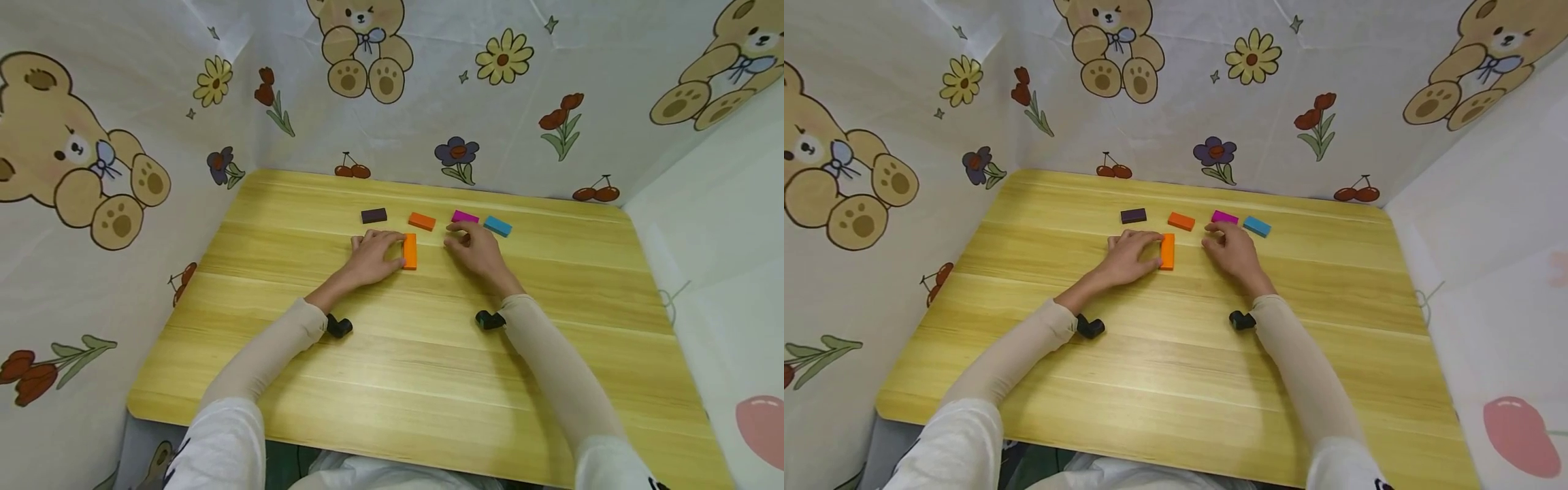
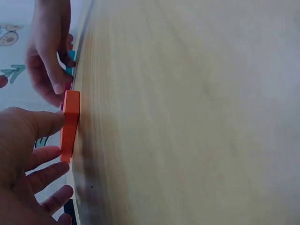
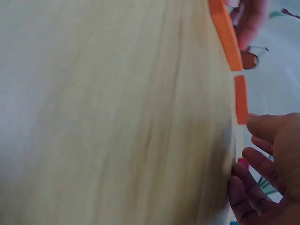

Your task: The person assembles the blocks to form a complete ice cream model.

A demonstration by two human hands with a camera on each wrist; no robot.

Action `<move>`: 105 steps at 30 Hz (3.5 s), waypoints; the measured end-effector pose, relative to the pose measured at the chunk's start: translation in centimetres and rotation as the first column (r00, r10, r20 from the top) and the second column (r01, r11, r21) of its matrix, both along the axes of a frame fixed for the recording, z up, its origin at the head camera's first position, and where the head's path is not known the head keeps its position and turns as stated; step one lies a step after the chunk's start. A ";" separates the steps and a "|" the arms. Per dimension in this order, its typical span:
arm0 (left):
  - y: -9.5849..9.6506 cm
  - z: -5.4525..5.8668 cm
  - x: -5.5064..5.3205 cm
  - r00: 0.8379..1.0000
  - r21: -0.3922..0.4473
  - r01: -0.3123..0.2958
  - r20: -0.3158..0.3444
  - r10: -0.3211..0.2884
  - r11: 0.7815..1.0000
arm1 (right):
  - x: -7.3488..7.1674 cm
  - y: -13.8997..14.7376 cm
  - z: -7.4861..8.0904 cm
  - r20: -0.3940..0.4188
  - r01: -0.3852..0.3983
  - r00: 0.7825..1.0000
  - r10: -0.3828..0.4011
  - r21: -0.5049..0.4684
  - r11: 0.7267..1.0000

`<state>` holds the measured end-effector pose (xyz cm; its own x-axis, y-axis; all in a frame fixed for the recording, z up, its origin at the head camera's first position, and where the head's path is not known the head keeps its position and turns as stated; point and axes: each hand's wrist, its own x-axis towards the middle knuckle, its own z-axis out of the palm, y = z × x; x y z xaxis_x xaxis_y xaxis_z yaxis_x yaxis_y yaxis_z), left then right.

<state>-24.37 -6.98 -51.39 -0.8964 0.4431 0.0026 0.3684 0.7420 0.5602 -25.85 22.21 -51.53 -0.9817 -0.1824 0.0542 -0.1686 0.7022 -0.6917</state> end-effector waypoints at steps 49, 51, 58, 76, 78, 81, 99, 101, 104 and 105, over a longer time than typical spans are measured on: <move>2.1 0.0 1.0 0.996 0.002 0.084 0.017 -0.084 0.996 | -2.0 -1.7 0.0 -0.061 -0.051 0.996 0.060 0.141 0.989; 2.2 0.1 1.1 0.996 -0.002 0.086 0.009 -0.086 0.996 | -1.8 -1.7 -0.1 -0.072 -0.049 0.996 0.059 0.131 0.990; 2.7 0.1 1.5 0.997 -0.014 0.077 -0.003 -0.077 0.997 | -1.2 -1.5 -0.2 -0.084 -0.052 0.995 0.062 0.115 0.992; 3.6 -0.2 1.8 0.996 -0.016 0.085 -0.003 -0.085 0.996 | -0.8 -1.3 -0.3 -0.083 -0.057 0.995 0.064 0.074 0.996; 3.6 -0.3 1.8 0.996 -0.014 0.086 -0.005 -0.087 0.996 | -0.7 -1.3 -0.3 -0.079 -0.055 0.995 0.060 0.068 0.996; 3.6 -0.4 1.8 0.996 -0.011 0.088 -0.010 -0.088 0.996 | -0.6 -1.2 -0.2 -0.073 -0.054 0.996 0.059 0.070 0.996; 3.8 -0.7 1.9 0.996 -0.006 0.088 -0.004 -0.088 0.996 | 0.4 -0.9 -0.4 -0.082 -0.059 0.995 0.063 0.048 0.997; 3.8 -0.7 1.9 0.996 -0.007 0.089 -0.005 -0.089 0.996 | 0.6 -0.9 -0.4 -0.080 -0.060 0.995 0.063 0.042 0.997; 3.8 -0.7 1.9 0.996 -0.008 0.088 -0.009 -0.088 0.996 | 0.7 -1.0 -0.3 -0.080 -0.060 0.995 0.063 0.033 0.998; 3.7 -0.7 1.8 0.996 -0.008 0.087 -0.010 -0.088 0.996 | 0.7 -1.0 -0.3 -0.082 -0.060 0.995 0.063 0.032 0.998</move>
<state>-22.52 -3.24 -52.08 -0.8542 0.5199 0.0077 0.4377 0.7109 0.5505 -25.16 21.22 -51.83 -0.9610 -0.2451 0.1283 -0.2678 0.7083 -0.6531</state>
